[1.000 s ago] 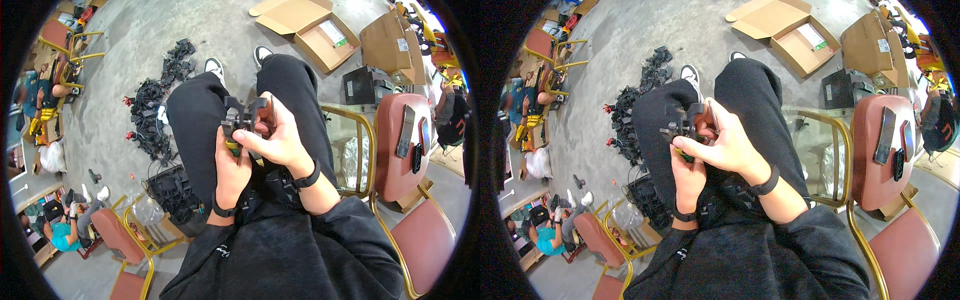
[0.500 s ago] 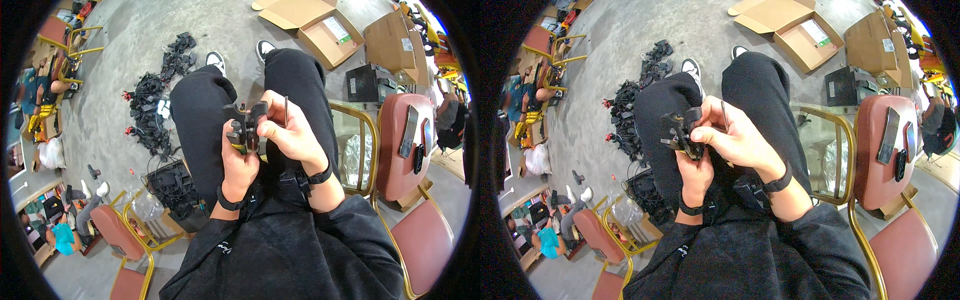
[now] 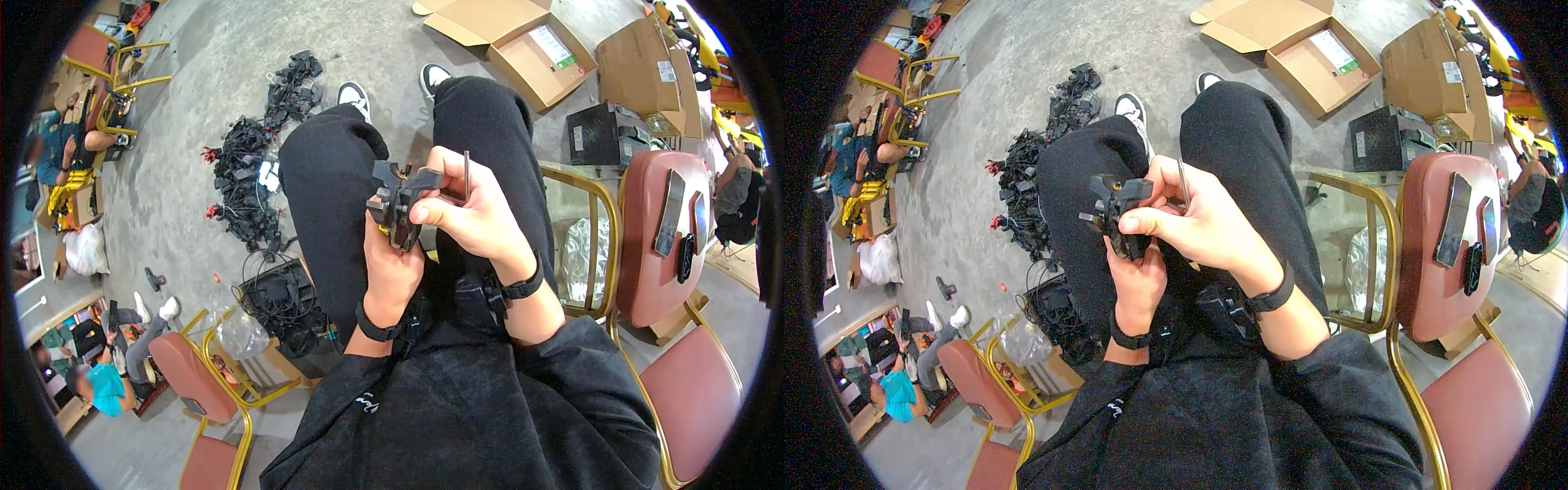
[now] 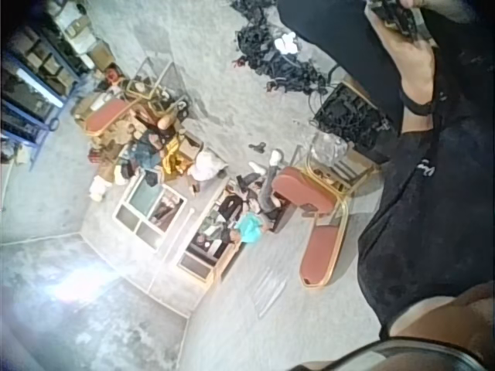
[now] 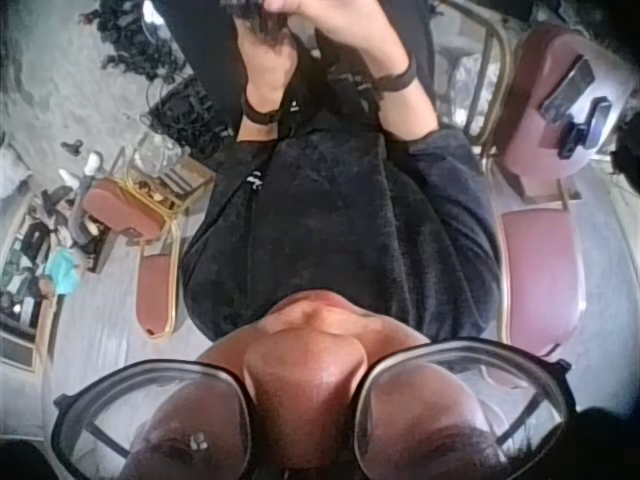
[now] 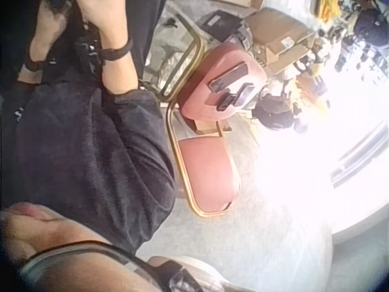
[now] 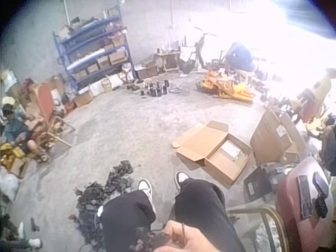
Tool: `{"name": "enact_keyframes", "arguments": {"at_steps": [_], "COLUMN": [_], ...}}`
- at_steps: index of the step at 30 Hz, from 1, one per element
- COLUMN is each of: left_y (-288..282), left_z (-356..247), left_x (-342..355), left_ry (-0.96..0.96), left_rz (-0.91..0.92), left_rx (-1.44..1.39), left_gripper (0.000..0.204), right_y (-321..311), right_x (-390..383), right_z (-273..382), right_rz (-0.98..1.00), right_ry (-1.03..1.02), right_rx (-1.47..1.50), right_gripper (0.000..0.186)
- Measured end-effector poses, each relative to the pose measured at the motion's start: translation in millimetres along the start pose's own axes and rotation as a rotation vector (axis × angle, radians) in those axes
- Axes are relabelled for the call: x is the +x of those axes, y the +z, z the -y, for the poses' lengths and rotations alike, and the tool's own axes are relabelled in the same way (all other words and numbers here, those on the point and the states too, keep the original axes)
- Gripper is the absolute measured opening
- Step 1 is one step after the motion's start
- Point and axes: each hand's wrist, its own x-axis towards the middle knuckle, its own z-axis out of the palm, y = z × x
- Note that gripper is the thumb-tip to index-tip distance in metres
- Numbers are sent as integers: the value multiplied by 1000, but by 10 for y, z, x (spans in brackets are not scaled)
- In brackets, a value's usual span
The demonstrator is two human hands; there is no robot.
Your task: The person sits on the floor and uses a screwdriver to unscrew a small black electronic component. They then use pliers to hold the component while continuing to unscrew it with the screwdriver. The person works on the same component for the duration of the clip.
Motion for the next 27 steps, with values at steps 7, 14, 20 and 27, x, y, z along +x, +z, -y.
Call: {"name": "enact_keyframes", "arguments": {"at_steps": [7, 14, 20, 27], "left_y": [-18, 52, -16, -436], "left_z": [-57, -247, -466, -732], "left_x": [28, 87, 41, 285], "left_ry": [-28, 113, -174, -230], "left_rz": [26, -65, -17, 81], "left_rx": [21, -24, -433, -555], "left_gripper": [52, 42, 29, 35], "right_y": [-65, -18, -15, -34], "right_x": [3, -18, -38, -38], "right_z": [-61, -46, -43, -109], "right_rz": [6, -18, -34, -59], "right_ry": [-18, -26, -110, -284], "right_rx": [-47, -108, -8, -111], "right_gripper": [26, 23, 19, 35]}}
